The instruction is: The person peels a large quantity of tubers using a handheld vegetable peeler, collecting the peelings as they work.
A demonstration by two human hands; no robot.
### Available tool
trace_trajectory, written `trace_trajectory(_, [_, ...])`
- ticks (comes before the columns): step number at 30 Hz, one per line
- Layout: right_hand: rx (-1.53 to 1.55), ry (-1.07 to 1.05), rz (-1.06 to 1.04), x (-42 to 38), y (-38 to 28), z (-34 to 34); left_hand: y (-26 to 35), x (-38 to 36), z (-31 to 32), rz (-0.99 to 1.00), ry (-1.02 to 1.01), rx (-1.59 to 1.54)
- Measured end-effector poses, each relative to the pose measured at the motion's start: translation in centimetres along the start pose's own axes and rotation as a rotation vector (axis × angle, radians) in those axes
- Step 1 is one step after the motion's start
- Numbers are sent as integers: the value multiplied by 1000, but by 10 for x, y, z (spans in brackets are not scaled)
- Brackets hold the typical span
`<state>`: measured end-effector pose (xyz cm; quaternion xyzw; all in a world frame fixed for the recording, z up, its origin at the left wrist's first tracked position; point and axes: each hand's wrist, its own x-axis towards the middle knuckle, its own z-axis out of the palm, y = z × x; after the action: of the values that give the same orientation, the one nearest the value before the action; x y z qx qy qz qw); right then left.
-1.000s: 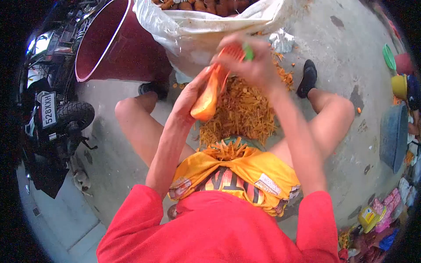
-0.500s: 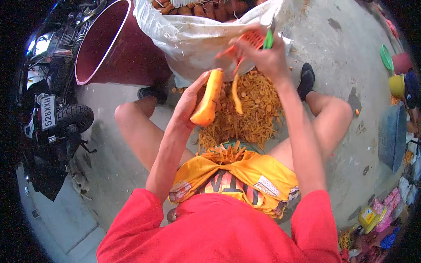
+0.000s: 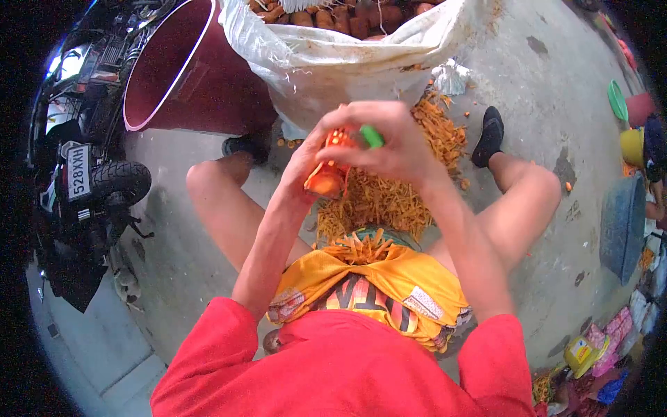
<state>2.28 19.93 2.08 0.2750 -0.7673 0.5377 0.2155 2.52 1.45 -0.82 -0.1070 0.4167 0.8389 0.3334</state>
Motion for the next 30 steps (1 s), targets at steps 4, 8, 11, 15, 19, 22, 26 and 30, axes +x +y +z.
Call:
trace_trajectory(4, [159, 215, 516, -12, 49, -27, -6, 8, -24, -121, -46, -12])
trace_trajectory(8, [119, 154, 426, -8, -4, -10, 2, 11, -24, -176, -259, -181])
trace_trajectory(11, [101, 24, 161, -3, -9, 4, 14, -7, 20, -109, 54, -234])
trace_trajectory(15, [87, 213, 359, -9, 48, -23, -1, 11, -33, -185, -171, -112])
trace_trajectory(19, [92, 197, 234, -4, -8, 2, 3, 1, 0, 14, -52, -25])
trace_trajectory(22, [-11, 81, -8, 1, -4, 9, 9, 3, -3, -12, 20, -81])
trace_trajectory(26, [49, 294, 405, -9, 54, -24, 5, 4, -20, 9, -69, 30])
trace_trajectory(30, [2, 219, 248, -5, 3, 4, 12, 9, -23, -164, -261, -200])
